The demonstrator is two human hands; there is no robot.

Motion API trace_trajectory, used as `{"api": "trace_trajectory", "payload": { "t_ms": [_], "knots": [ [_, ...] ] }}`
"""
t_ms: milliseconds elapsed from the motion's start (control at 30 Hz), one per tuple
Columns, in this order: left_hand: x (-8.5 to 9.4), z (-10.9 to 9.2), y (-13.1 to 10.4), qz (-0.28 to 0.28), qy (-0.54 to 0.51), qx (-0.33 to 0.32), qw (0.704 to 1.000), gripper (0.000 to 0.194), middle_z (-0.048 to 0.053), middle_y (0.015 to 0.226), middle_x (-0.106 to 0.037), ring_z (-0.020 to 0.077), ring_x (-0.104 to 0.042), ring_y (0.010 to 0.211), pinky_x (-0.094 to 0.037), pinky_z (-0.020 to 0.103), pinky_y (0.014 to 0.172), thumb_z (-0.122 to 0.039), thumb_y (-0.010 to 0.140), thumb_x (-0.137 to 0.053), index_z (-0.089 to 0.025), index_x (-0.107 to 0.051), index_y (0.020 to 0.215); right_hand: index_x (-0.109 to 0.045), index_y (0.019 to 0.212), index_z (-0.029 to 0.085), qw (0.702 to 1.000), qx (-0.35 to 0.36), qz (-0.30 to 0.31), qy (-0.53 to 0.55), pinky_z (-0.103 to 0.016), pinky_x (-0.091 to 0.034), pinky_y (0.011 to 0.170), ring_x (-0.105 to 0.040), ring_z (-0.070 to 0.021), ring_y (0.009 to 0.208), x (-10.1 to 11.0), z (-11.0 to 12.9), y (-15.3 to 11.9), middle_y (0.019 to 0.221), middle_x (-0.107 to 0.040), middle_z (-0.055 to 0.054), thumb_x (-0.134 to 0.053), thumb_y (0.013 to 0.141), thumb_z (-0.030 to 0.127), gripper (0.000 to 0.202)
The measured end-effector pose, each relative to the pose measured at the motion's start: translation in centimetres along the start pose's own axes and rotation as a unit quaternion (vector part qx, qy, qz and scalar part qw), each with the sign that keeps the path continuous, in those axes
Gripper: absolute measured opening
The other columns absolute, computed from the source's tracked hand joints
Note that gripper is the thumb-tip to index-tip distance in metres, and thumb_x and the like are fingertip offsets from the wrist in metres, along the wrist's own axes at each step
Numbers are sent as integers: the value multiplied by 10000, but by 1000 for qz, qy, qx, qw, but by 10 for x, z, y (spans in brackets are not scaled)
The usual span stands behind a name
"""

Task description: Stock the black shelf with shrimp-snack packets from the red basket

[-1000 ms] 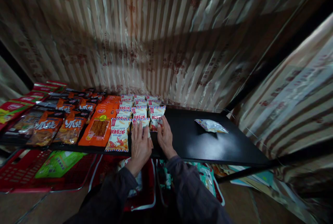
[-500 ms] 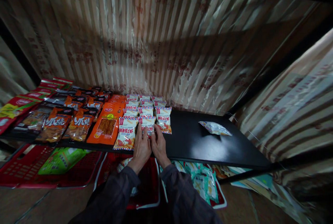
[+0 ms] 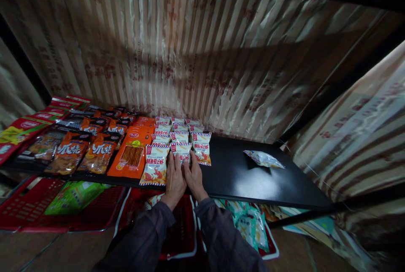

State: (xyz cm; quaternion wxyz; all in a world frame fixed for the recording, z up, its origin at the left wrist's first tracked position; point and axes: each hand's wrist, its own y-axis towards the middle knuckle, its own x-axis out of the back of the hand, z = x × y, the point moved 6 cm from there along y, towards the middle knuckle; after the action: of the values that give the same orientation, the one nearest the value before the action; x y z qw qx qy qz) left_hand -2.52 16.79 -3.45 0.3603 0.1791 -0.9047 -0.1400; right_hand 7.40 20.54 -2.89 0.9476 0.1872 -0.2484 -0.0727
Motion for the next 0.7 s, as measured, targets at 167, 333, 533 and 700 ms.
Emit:
{"api": "trace_trajectory", "payload": {
  "t_ms": [167,333,533,700],
  "knots": [
    [-1,2,3,-3,-7,2,1000,542,209,1503,-179,257,-173,1391,-278,436,1101,-261,896,-351,-102,-243,1403,-419,1342,172,1000,-14,16,1,-417,-362,1035,-475,-240,1231,-5,-6,3,1354,-488,-126,-400,874,448,543],
    [2,-2,4,-3,-9,-14,1000,553,217,1508,-146,249,-140,1398,-250,419,1114,-274,903,-343,-80,-220,1407,-411,1350,149,999,-32,26,8,-426,-369,1027,-477,-253,1228,-5,-6,3,1350,-489,-146,-410,868,452,569],
    [5,-4,2,-13,0,-25,1000,526,208,1511,-148,256,-123,1402,-255,453,1108,-253,905,-342,-99,-244,1398,-422,1341,155,999,-32,5,27,-407,-384,1014,-488,-242,1213,-3,-3,-3,1343,-498,-136,-439,858,431,557],
    [5,-2,3,-31,-6,-32,999,544,213,1501,-183,242,-127,1403,-244,444,1116,-295,911,-345,-95,-225,1402,-430,1336,168,999,-41,-3,28,-397,-400,998,-508,-243,1189,-2,-3,-2,1324,-518,-127,-455,851,420,548]
  ]
}}
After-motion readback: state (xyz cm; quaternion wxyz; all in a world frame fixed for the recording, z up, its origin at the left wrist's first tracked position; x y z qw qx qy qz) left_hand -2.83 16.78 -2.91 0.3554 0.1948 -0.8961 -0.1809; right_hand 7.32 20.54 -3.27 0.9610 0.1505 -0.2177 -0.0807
